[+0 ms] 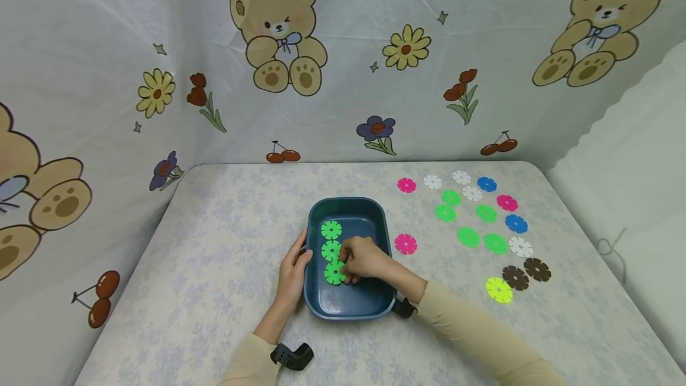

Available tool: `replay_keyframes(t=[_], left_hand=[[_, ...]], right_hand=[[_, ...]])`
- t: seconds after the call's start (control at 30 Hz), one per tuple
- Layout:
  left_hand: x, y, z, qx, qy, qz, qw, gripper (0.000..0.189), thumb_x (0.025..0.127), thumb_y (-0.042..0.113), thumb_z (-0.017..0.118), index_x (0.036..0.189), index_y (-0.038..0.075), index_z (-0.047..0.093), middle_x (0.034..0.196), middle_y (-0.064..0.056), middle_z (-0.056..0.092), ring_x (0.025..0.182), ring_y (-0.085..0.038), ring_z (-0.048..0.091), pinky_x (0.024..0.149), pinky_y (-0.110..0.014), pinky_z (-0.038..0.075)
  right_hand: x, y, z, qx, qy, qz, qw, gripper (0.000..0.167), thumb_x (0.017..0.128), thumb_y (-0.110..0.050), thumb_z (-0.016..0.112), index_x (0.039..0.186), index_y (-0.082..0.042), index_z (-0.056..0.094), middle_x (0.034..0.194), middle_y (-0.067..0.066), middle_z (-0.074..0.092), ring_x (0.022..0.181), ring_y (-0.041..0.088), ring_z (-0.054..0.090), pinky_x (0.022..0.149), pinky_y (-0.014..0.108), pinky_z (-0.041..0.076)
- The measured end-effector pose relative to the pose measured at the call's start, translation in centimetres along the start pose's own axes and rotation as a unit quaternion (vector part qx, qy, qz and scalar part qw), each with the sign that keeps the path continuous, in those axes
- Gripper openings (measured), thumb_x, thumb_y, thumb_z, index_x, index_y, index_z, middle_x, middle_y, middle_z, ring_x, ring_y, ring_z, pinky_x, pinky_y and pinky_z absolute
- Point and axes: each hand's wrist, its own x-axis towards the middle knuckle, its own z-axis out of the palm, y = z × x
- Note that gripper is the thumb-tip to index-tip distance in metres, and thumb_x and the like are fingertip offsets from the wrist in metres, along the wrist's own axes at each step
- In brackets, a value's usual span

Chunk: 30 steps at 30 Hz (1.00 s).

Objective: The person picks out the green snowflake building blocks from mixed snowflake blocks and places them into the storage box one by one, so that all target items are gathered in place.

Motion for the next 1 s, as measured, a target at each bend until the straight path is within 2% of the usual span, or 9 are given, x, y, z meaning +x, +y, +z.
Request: replay_keyframes(t=[0.4, 0.73, 0.87, 1.0], left_hand=[[0.0, 0.0, -0.2, -0.01, -0.002, -0.006, 0.9999, 0.05, 0.103, 0.016, 0.045, 0.152, 0.017, 0.037, 0.157, -0.004, 0.036, 0.133, -0.029, 0.044, 0.093, -0.013, 0.041], [0.1, 0.0, -0.3, -0.007, -0.001, -0.005, 1.0, 0.05, 0.103, 0.016, 0.045, 0.153, 0.017, 0.037, 0.157, -0.006, 0.037, 0.132, -0.03, 0.044, 0.092, -0.013, 0.041], [0.1, -0.1, -0.2, -0.008, -0.002, 0.002, 1.0, 0.051, 0.103, 0.015, 0.045, 0.153, 0.015, 0.036, 0.157, -0.008, 0.036, 0.131, -0.031, 0.044, 0.091, -0.013, 0.042], [0.1, 0.0, 0.0, -0.007, -0.003, -0.001, 1.0, 0.051, 0.103, 0.015, 0.045, 0.153, 0.016, 0.036, 0.157, -0.007, 0.036, 0.131, -0.031, 0.044, 0.092, -0.014, 0.042]], right_hand=[[0.2, -0.1, 0.6, -0.008, 0.009, 0.004, 0.9999, 0.012, 0.08, 0.002, 0.074, 0.08, 0.001, 0.062, 0.06, 0.007, 0.065, 0.048, 0.014, 0.065, 0.049, 0.031, 0.055], [0.2, -0.2, 0.6, -0.002, 0.008, 0.005, 1.0, 0.009, 0.082, 0.005, 0.071, 0.081, 0.004, 0.063, 0.062, 0.012, 0.066, 0.051, 0.019, 0.068, 0.05, 0.032, 0.055], [0.0, -0.3, 0.4, 0.002, 0.004, -0.001, 1.0, 0.008, 0.083, 0.004, 0.071, 0.082, 0.004, 0.063, 0.063, 0.014, 0.066, 0.053, 0.021, 0.068, 0.052, 0.033, 0.056], [-0.7, -0.7, -0.5, 0.007, -0.008, -0.023, 0.9997, 0.006, 0.085, 0.001, 0.069, 0.085, 0.003, 0.064, 0.065, 0.014, 0.067, 0.056, 0.023, 0.07, 0.053, 0.033, 0.056]])
